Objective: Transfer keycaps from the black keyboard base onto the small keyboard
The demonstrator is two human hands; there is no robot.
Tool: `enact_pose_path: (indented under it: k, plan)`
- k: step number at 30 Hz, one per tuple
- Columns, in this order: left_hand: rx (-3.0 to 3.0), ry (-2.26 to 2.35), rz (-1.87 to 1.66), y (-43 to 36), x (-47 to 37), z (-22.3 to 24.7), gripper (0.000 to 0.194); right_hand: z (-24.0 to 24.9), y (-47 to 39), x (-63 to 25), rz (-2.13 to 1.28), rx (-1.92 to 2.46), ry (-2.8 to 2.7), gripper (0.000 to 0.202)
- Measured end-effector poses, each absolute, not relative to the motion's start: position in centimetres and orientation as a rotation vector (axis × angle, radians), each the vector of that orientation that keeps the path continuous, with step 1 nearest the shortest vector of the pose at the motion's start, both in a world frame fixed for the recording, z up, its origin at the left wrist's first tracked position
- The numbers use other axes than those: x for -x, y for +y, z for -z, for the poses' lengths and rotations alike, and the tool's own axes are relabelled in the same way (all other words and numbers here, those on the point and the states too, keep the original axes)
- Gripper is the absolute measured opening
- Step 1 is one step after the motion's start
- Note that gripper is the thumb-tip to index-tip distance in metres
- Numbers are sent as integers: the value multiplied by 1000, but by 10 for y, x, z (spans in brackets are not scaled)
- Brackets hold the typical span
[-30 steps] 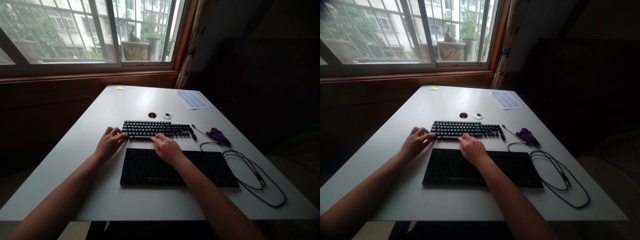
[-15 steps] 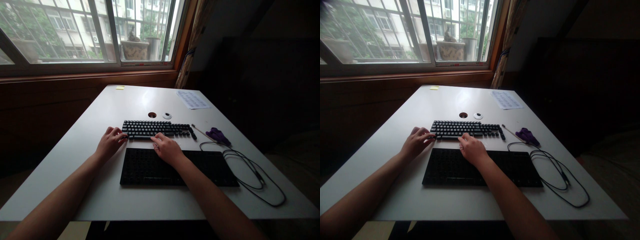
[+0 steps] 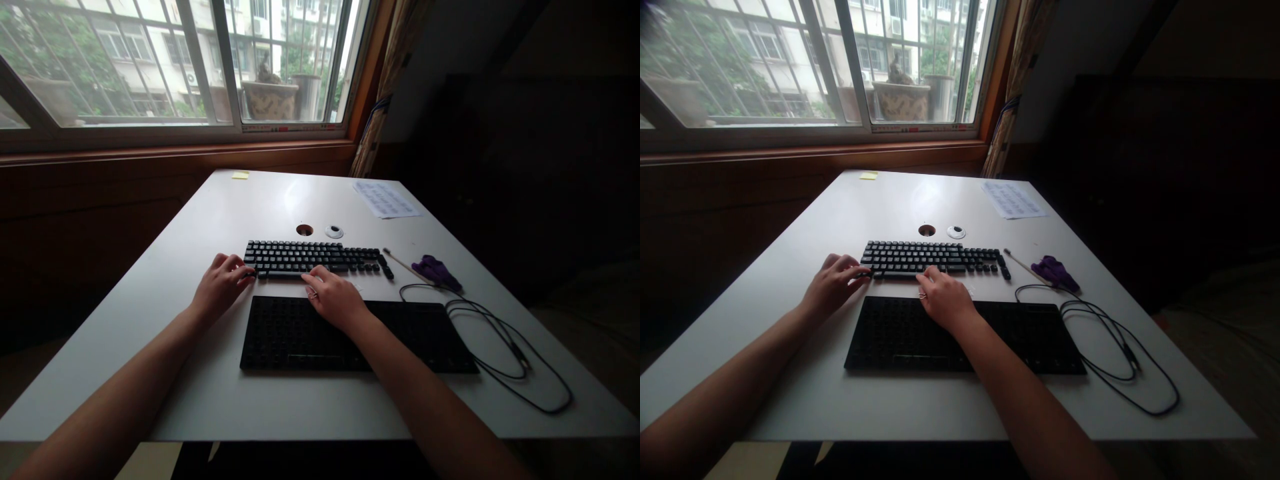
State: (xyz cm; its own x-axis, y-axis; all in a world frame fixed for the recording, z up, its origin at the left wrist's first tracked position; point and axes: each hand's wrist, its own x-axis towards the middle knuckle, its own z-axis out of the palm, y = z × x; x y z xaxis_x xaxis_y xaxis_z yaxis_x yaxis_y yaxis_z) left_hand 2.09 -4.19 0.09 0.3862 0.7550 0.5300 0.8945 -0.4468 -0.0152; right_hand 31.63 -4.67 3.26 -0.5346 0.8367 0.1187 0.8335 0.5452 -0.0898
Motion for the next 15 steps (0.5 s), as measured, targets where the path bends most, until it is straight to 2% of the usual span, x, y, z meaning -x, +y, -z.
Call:
enact_pose_path:
  k: [15]
  plan:
    - [2360, -1446, 678, -42, -21, 0, 13, -30, -46, -317, -34, 1407, -2614, 38]
